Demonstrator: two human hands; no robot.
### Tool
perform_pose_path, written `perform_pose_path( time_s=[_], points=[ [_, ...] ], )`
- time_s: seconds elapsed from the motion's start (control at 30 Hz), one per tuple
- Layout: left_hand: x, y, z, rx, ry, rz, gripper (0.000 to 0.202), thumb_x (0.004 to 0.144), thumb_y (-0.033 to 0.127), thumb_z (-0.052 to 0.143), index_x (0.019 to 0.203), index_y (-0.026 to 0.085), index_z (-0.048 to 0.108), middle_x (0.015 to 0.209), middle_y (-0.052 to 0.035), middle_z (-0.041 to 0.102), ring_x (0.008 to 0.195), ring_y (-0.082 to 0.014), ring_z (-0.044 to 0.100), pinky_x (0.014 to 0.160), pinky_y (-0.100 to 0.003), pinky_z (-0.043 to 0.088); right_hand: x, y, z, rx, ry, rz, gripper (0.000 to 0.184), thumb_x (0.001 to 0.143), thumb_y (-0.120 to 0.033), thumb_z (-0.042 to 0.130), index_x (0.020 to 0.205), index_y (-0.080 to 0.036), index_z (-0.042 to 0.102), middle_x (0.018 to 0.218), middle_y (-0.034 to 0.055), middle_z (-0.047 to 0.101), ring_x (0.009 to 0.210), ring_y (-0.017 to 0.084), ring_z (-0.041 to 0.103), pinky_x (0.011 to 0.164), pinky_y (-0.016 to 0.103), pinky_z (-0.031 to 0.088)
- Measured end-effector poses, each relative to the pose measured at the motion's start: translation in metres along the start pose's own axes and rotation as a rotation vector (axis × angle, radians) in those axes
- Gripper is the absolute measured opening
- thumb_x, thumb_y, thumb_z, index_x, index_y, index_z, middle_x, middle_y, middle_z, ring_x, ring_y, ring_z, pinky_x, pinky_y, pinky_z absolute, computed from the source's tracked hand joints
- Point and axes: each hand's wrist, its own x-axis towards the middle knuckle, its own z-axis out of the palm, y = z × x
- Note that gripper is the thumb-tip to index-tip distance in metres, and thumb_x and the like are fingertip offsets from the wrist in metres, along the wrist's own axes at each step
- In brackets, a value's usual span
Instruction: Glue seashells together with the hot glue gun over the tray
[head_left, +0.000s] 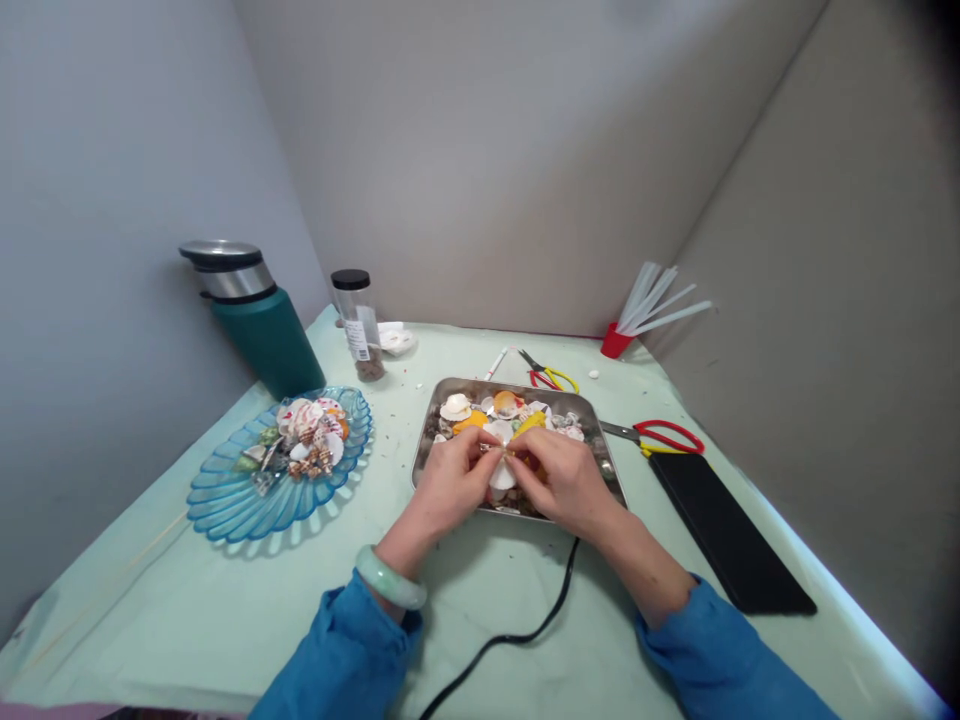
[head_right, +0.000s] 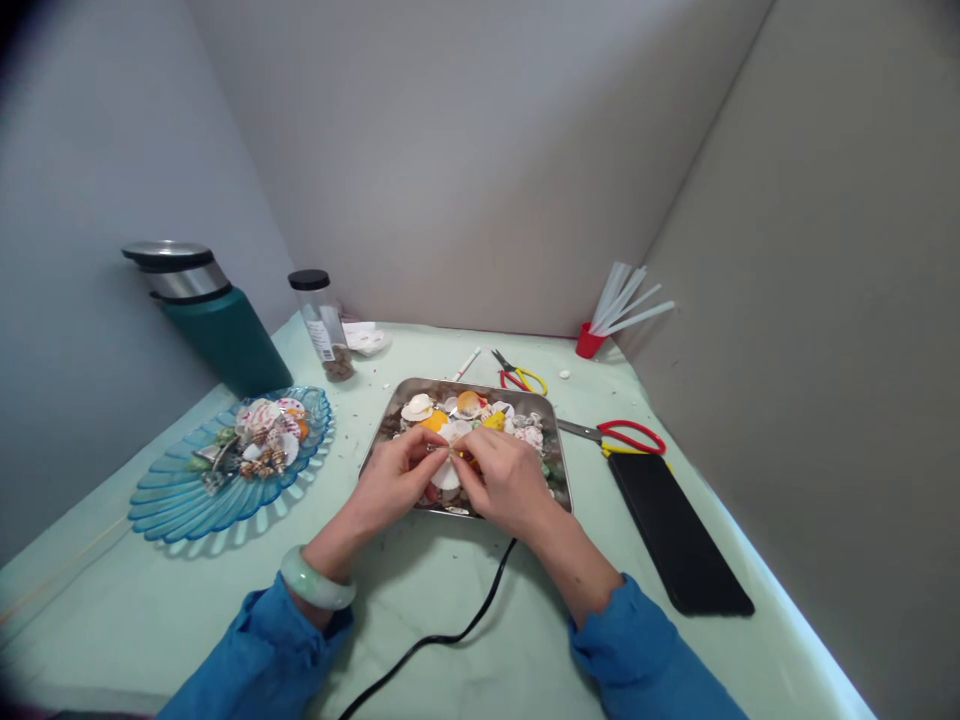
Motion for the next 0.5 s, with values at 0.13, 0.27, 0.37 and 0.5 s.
perform_pose_path(
  time_s=[0.13, 0.27, 0.37, 0.5],
  points=[
    [0.0009, -0.0029, 0.0005, -0.011, -0.016, 0.009, 0.017, 0.083, 0.032, 0.053, 0.096, 0.020, 0.056, 0.060, 0.0027, 0.062, 0.048, -0.0141, 0.062, 0.047, -0.021, 0.044, 0.0002, 0.0010, -0.0005, -0.010, 0.019, -0.013, 0.010, 0.089, -0.022, 0.049, 0.086, -0.017, 0.058, 0.075, 0.0049, 0.062, 0.067, 0.016, 0.055, 0.063, 0.027, 0.039],
    [0.0014, -0.0031, 0.0011, -0.035, -0.012, -0.004, 0.015, 0.083, 0.032, 0.054, 0.091, 0.020, 0.056, 0.062, 0.0020, 0.063, 0.047, -0.0138, 0.062, 0.045, -0.021, 0.044, -0.0006, 0.0014, 0.0007, -0.032, 0.025, -0.030, 0.010, 0.089, -0.022, 0.050, 0.083, -0.017, 0.057, 0.073, 0.0042, 0.060, 0.065, 0.016, 0.054, 0.062, 0.027, 0.039],
    [0.0011, -0.0015, 0.0011, -0.037, -0.009, -0.010, 0.015, 0.082, 0.033, 0.055, 0.089, 0.019, 0.056, 0.063, 0.0014, 0.064, 0.045, -0.0135, 0.061, 0.044, -0.021, 0.044, -0.0009, 0.0009, 0.0010, -0.028, 0.029, -0.046, 0.010, 0.088, -0.021, 0.050, 0.082, -0.017, 0.056, 0.072, 0.0036, 0.060, 0.065, 0.016, 0.054, 0.062, 0.027, 0.038],
    [0.0013, -0.0008, 0.0008, -0.032, -0.003, -0.004, 0.015, 0.083, 0.033, 0.054, 0.088, 0.019, 0.056, 0.063, 0.0017, 0.063, 0.045, -0.0130, 0.061, 0.044, -0.020, 0.044, -0.0003, 0.0004, 0.0005, -0.021, 0.020, -0.044, 0.010, 0.089, -0.021, 0.049, 0.083, -0.017, 0.055, 0.072, 0.0037, 0.060, 0.065, 0.016, 0.053, 0.063, 0.027, 0.038]
  ],
)
